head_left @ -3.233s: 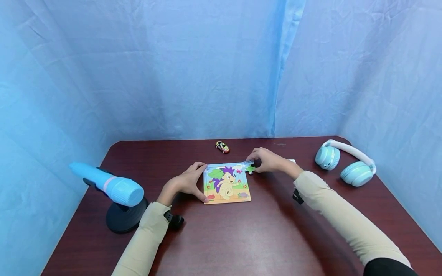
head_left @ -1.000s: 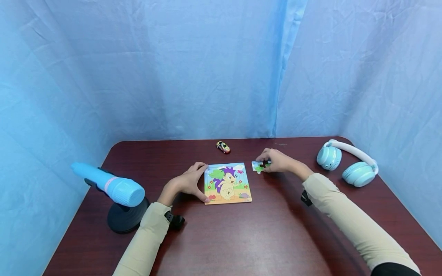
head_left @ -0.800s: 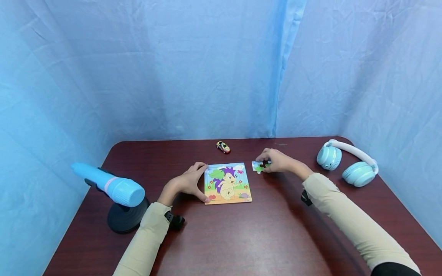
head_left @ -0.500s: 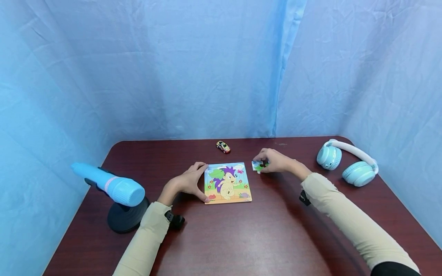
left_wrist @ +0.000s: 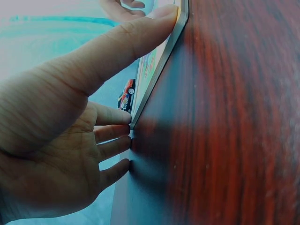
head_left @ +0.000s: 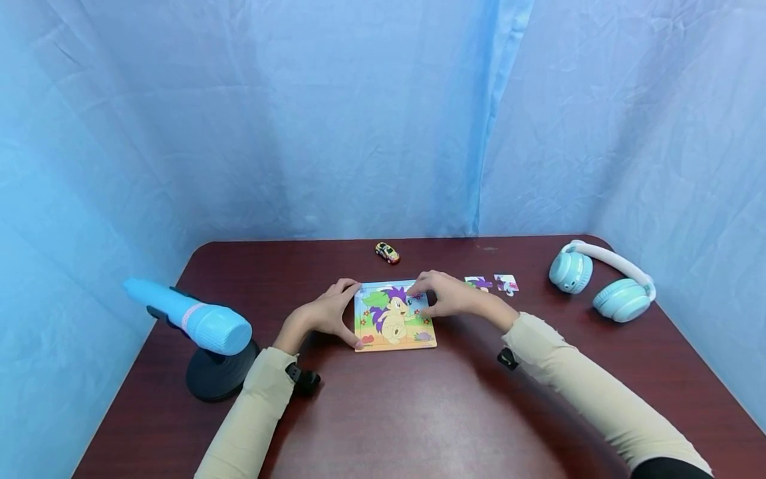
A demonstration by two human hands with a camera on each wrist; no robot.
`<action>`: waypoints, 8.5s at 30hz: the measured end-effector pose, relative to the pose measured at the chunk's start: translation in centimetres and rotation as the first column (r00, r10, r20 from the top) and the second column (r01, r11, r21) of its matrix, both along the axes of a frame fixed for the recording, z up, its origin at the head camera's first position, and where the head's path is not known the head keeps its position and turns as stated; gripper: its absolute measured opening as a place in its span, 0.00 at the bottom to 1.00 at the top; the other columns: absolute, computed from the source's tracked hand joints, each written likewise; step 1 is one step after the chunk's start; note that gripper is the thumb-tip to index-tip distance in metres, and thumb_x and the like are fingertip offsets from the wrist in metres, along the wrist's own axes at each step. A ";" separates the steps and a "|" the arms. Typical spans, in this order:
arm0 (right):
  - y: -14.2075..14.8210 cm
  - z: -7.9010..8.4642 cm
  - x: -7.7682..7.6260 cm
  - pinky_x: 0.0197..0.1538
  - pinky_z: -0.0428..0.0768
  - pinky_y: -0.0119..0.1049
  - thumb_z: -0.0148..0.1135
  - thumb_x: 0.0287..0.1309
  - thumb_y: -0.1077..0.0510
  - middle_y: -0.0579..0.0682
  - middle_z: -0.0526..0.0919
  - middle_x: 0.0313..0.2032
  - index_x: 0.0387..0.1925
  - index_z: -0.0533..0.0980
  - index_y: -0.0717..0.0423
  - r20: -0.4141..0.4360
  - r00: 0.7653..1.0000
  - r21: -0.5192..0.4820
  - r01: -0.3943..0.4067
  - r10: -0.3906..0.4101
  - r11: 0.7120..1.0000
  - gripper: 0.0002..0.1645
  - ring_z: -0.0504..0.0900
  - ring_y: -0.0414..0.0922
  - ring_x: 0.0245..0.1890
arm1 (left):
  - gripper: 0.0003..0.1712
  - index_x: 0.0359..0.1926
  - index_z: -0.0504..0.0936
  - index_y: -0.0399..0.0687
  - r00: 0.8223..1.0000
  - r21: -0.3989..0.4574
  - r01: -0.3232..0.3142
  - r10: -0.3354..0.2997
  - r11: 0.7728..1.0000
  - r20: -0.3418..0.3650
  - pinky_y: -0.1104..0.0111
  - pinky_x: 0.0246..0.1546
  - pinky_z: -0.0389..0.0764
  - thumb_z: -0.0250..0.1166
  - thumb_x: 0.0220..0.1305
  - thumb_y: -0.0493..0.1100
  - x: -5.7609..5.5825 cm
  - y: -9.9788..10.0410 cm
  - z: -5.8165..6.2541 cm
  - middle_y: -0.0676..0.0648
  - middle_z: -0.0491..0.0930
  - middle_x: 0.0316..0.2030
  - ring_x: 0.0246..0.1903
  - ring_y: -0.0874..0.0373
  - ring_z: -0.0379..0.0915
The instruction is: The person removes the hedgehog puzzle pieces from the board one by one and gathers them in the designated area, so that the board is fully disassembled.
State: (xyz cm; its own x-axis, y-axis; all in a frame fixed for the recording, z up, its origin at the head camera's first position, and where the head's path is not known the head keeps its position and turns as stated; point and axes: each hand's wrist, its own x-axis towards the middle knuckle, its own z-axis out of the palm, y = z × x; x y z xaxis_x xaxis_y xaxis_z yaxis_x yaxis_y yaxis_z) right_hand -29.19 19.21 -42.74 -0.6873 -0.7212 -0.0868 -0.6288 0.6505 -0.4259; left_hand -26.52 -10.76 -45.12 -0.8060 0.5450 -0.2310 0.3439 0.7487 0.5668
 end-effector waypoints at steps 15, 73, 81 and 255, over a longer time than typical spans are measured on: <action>-2.5 0.1 1.3 0.59 0.79 0.48 0.74 0.59 0.57 0.53 0.83 0.54 0.57 0.83 0.56 0.063 0.998 0.091 0.001 -0.006 0.996 0.24 0.76 0.50 0.57 | 0.72 0.81 0.49 0.41 1.000 -0.018 0.001 -0.001 1.000 0.002 0.48 0.73 0.63 0.83 0.45 0.59 0.0 0.2 0.1 0.40 0.50 0.77 0.75 0.43 0.50; -2.2 0.8 1.7 0.38 0.73 0.34 0.71 0.50 0.68 0.53 0.77 0.48 0.58 0.83 0.42 -0.009 1.000 0.209 -0.004 0.006 0.978 0.33 0.69 0.43 0.41 | 0.72 0.81 0.49 0.39 1.000 0.000 0.010 -0.010 1.000 -0.004 0.47 0.72 0.64 0.83 0.46 0.58 -0.1 -0.1 0.1 0.39 0.51 0.77 0.74 0.42 0.51; -1.4 0.8 1.7 0.41 0.77 0.36 0.72 0.54 0.65 0.55 0.77 0.51 0.58 0.83 0.44 0.015 1.000 0.167 0.020 -0.023 0.986 0.29 0.72 0.46 0.44 | 0.73 0.81 0.48 0.41 1.000 -0.008 -0.005 0.005 1.000 0.004 0.47 0.73 0.63 0.83 0.45 0.59 0.1 0.1 0.2 0.39 0.50 0.77 0.75 0.43 0.50; -5.7 0.1 0.9 0.45 0.77 0.35 0.72 0.57 0.64 0.51 0.80 0.52 0.55 0.85 0.52 0.096 0.994 0.058 -0.054 0.048 0.997 0.22 0.71 0.45 0.51 | 0.72 0.81 0.48 0.39 1.000 -0.014 -0.010 0.010 1.000 0.006 0.46 0.73 0.62 0.83 0.47 0.58 0.1 0.1 0.2 0.39 0.49 0.77 0.76 0.42 0.50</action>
State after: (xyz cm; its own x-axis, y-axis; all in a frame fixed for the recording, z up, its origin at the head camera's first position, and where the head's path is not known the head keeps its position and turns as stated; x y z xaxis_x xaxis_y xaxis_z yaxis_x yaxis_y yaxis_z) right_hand -28.26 13.47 -42.61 -0.6364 -0.7466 -0.1939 -0.6209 0.6449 -0.4455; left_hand -26.43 -10.69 -44.96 -0.8098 0.5338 -0.2437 0.3329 0.7600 0.5582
